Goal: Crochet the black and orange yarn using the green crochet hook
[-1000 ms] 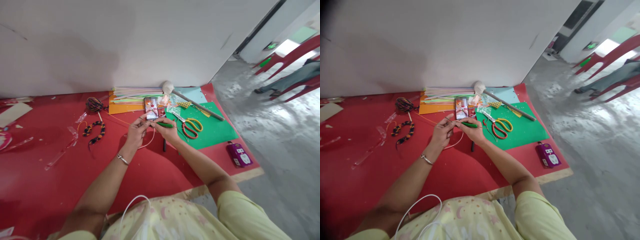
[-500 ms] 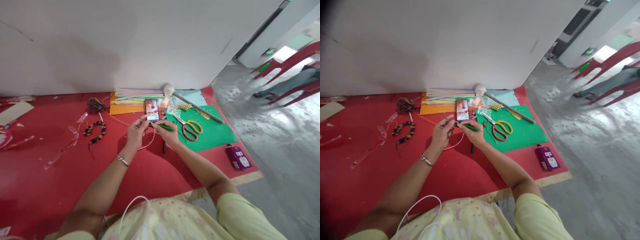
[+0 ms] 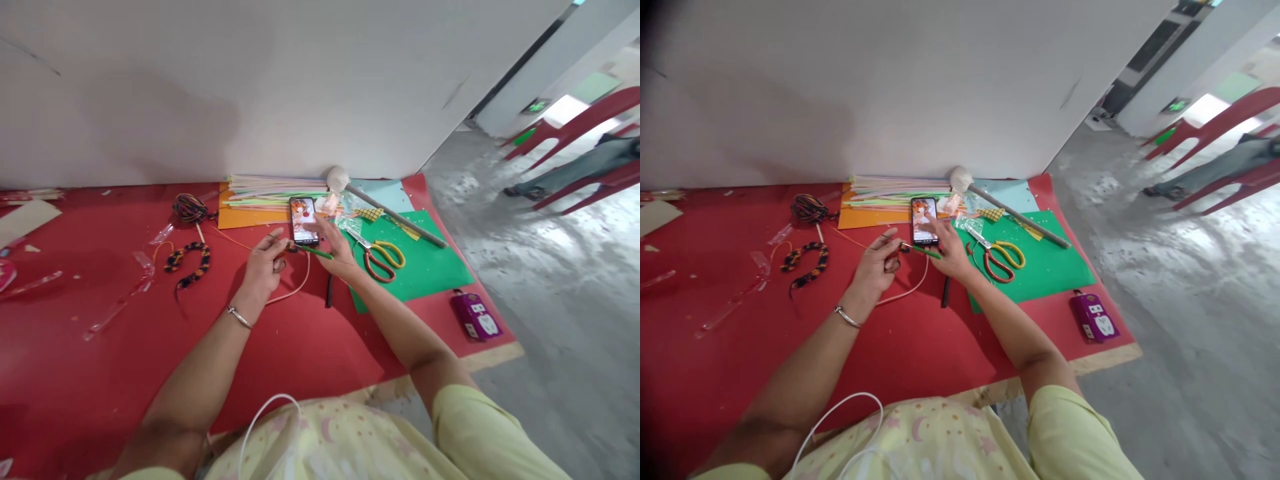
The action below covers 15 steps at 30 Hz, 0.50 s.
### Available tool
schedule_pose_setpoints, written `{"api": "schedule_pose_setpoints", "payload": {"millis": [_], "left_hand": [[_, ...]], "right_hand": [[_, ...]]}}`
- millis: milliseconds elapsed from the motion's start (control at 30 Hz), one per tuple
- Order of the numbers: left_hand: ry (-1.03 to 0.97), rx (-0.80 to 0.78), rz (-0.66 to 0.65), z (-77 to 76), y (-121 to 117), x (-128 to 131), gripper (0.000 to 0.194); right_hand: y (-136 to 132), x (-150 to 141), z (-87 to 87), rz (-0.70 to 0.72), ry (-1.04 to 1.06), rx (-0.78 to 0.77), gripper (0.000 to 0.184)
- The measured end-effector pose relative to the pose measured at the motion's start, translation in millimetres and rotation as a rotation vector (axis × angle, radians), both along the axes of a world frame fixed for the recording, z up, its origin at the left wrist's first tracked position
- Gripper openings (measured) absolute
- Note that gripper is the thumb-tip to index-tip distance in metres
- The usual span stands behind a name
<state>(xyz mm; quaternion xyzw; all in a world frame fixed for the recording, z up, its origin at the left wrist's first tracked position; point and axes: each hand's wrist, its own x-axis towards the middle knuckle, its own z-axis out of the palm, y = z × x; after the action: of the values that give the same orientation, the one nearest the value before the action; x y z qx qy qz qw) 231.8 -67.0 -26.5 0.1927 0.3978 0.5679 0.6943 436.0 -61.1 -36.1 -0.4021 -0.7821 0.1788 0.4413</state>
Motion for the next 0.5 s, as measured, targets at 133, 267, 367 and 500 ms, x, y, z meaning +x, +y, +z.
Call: {"api": "schedule_pose_setpoints", "payload": {"millis": [133,267,367,500], "left_hand": [[-0.001,-0.022,-0.005,-2.0,1.9,-1.7,0.052],[0.012,-0.01,-0.024,-3.3,0.1,1.1,0.047],[0.018,0.005,-0.025,-2.5,-0.5,1.8,0.045],[0.029,0.0,-0.007,0.6,-0.2,0.1,0.044]], "right_hand": [[35.1,9.6,-19.5,-0.173,-0.266,0.033,0.08],[45.4,7.1,-30.8,-0.19,-0.414,0.007,0.089],[46.8,2.4,-32.3,-0.192,-0.465,-0.012,0.092],[50.1,0.1,-29.8,-0.176,-0.486,-0.03,0.091]]}}
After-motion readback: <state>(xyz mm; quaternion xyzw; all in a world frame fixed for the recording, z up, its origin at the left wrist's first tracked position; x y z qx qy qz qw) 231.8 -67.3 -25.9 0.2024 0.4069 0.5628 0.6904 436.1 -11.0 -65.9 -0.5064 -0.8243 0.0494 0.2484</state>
